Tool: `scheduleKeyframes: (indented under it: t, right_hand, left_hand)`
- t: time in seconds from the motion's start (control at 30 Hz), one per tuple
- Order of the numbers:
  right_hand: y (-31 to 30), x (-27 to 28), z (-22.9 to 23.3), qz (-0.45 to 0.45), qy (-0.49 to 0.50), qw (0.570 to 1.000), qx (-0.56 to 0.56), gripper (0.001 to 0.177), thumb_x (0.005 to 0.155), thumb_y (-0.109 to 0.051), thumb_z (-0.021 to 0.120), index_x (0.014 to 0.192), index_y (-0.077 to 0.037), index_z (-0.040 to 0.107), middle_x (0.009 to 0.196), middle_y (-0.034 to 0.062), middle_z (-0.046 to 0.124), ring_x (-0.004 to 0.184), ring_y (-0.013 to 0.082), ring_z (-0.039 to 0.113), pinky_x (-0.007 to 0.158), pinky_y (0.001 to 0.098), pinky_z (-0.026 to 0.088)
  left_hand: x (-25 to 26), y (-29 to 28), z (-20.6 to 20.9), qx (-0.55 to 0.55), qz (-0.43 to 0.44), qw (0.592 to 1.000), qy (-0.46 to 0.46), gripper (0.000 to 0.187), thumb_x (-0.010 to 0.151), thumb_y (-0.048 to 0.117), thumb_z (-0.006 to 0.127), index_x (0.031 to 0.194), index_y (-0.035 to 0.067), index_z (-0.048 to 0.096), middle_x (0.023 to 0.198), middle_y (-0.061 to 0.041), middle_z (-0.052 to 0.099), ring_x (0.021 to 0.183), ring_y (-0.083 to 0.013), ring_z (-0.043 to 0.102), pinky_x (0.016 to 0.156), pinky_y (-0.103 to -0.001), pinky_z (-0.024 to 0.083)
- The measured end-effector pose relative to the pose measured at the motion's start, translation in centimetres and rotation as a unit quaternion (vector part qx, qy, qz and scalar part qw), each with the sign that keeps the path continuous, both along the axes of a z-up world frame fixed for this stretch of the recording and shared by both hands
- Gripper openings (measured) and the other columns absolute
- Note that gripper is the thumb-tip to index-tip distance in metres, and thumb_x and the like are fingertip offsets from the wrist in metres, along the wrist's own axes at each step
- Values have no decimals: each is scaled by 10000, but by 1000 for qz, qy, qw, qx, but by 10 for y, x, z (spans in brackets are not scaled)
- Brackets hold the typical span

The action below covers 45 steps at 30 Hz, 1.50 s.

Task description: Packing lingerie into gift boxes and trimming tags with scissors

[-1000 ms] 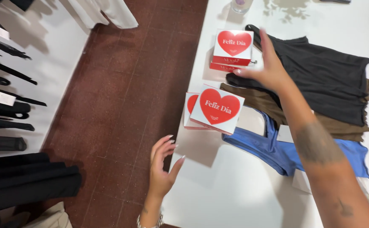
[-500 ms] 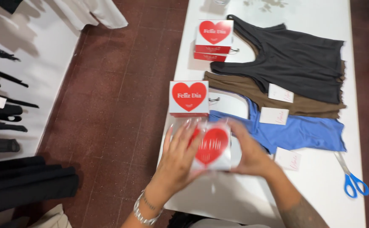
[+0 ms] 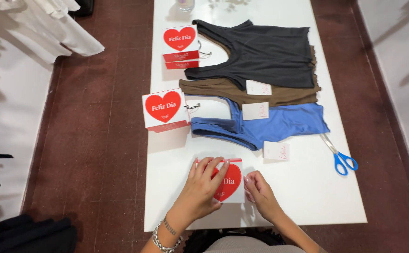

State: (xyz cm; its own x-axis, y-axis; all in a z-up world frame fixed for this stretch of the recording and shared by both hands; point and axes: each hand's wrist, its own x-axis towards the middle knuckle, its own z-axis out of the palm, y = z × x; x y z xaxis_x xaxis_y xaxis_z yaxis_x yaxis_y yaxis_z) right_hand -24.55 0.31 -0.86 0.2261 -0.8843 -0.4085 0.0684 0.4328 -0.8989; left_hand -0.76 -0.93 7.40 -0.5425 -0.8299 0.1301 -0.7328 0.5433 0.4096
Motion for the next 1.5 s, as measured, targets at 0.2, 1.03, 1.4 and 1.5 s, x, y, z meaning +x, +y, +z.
scheduleKeyframes:
  t: [0.2,1.03,1.4,1.5]
  right_hand:
    - [11,-28,0,-44,38,998,-22,378,1006,-322,628,714,-103,528,555,31,464,508,124,386,481,267,298]
    - [-5,-151,-31,29,297,951,-74,486,1076,-369,590,671,-103,611,473,28,443,497,141,398,499,269,321]
    - [18,-128,47,26,472,840,-265,212,1092,-207,652,1203,-31,694,1199,165,639,711,323,654,710,455,541]
    - [22,-125,50,6,471,825,-313,181,1068,-150,682,1190,-16,680,1248,130,588,625,267,604,659,422,537]
  left_hand:
    - [-18,2,10,46,-49,998,-1,1178,535,221,959,1535,68,356,1499,-156,389,1338,-392,374,1130,-661,272]
    - [49,34,-18,161,133,974,-82,1122,581,291,934,1555,56,430,1535,-240,425,1432,-483,347,1158,-693,248]
    - [21,26,-17,-70,203,976,20,979,674,237,968,1509,13,508,1494,-279,458,1437,-576,279,1131,-685,192]
    - [-33,32,-43,-44,102,974,197,815,806,320,905,1475,56,520,1525,-228,468,1464,-492,363,1203,-615,256]
